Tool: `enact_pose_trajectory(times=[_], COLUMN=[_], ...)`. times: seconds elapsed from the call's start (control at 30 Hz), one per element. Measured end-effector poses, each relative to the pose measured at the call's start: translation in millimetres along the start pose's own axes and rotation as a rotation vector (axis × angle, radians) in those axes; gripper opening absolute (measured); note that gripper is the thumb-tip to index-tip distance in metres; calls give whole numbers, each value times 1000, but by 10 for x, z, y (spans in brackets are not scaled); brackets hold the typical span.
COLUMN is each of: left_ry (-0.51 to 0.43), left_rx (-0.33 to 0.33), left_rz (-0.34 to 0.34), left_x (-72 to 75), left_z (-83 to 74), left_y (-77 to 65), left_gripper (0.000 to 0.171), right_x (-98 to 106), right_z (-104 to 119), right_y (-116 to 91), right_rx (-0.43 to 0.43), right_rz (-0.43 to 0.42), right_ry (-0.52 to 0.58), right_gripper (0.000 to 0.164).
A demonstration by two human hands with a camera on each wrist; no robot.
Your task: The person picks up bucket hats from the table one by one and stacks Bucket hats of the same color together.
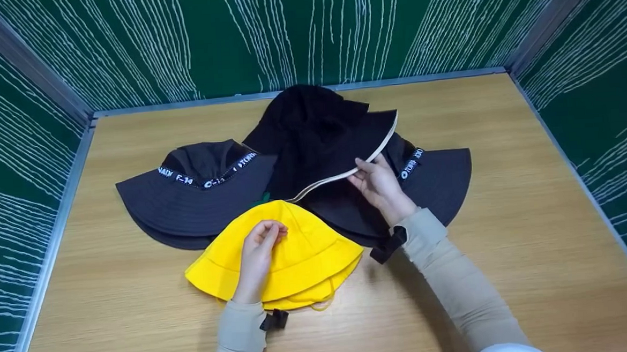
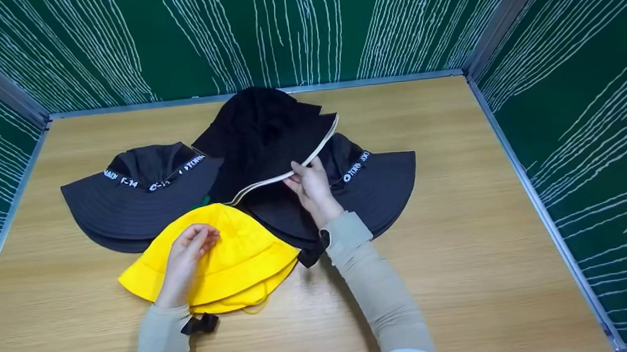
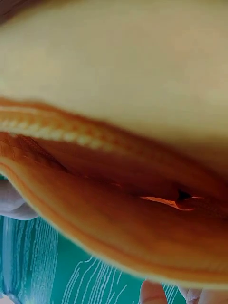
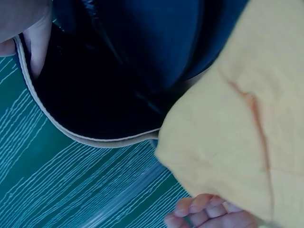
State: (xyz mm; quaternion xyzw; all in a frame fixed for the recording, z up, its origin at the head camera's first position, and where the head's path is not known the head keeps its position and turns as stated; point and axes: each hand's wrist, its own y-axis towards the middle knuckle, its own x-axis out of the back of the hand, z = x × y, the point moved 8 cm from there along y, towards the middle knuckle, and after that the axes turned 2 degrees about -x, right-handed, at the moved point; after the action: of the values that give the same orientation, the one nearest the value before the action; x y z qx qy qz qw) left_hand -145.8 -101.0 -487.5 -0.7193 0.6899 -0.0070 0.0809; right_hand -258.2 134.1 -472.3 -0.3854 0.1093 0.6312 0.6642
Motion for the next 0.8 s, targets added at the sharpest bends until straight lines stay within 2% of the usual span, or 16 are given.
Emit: enact_pose_trajectory(times=[0.3,0.47,0.57,0.7,0.8], left_ry=[9,9,-44,-163,-231], left_rx=[7,26,24,7,27], left_rz=[-11,-38,-43,27,104], left_x=[-18,-6,8,-28,-88], left_z=[12,30,24,-49,-120], left_y=[8,5,-6,-41,-51], left_gripper=[22,23,29,46,56], right_x=[-212,-333,-392,-425,-418], right_z=[370,535,575,549,497], right_y=[-180,-385,-526,-687,-781], right_rx=[128,162,160,139,113], right_rz=[145,235,287,364,422], right_ry=[155,229,260,275,265], right_gripper=[23,21,20,21,21])
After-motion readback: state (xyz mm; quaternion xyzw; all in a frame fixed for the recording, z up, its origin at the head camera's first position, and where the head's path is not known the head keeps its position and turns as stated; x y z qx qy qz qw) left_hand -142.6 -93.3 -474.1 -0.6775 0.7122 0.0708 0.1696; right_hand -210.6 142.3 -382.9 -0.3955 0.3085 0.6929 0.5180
